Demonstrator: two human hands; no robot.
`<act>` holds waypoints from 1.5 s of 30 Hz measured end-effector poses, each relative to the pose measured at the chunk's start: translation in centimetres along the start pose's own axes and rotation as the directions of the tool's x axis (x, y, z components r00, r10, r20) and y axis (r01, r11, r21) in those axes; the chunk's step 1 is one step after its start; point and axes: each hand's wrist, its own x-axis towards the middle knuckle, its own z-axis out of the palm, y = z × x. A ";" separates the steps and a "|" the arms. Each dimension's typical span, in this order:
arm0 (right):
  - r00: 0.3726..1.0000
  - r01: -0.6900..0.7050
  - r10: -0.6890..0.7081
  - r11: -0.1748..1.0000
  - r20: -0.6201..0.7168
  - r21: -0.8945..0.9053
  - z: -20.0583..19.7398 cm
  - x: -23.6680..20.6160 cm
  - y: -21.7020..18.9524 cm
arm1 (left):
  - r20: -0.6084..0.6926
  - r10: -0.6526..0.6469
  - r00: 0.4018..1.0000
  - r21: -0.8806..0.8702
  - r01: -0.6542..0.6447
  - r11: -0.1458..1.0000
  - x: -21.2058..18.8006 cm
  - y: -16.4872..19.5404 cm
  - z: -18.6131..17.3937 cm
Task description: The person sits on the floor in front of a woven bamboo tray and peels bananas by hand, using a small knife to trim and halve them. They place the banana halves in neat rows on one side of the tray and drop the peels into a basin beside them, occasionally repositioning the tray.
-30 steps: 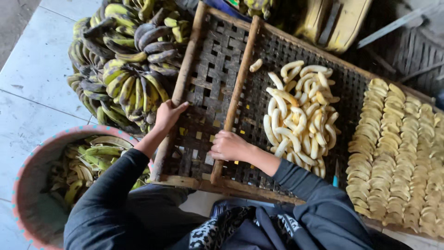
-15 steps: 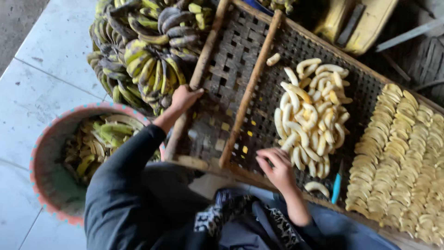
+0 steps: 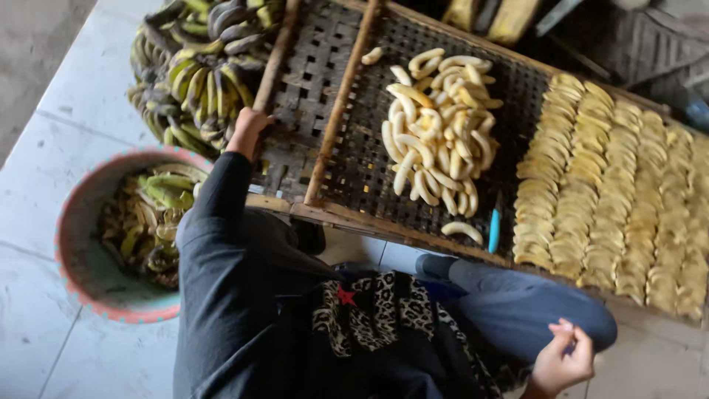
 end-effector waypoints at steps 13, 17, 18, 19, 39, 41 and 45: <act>0.987 0.095 -0.075 0.986 -0.142 0.138 2.8 1.5 -3.2 | -0.160 0.080 0.984 -0.042 -0.088 0.995 -1.6 -0.2 1.0; 0.974 0.170 -0.135 0.967 -0.181 0.192 3.8 3.6 -2.4 | -0.155 0.036 0.987 -0.039 -0.043 0.998 0.4 -0.5 1.5; 0.979 0.155 -0.126 0.972 -0.163 0.178 4.1 4.1 -1.9 | -0.174 0.058 0.983 -0.024 -0.063 0.998 0.9 -0.1 1.6; 0.985 0.128 -0.108 0.980 -0.134 0.155 4.1 4.3 -1.5 | -0.180 0.072 0.981 0.001 -0.073 0.997 1.3 0.1 1.8; 0.999 0.040 -0.045 0.980 0.020 0.196 4.2 12.9 14.0 | -0.155 -0.099 0.983 0.026 0.105 0.994 5.1 1.8 2.1; 0.999 0.047 -0.048 0.981 0.000 0.187 4.5 12.3 13.4 | -0.166 -0.088 0.982 0.020 0.093 0.996 5.2 1.6 2.5; 0.998 0.063 -0.063 0.998 0.014 -0.003 4.1 10.4 12.7 | -0.211 -0.113 0.971 0.015 0.119 0.993 4.9 1.6 2.2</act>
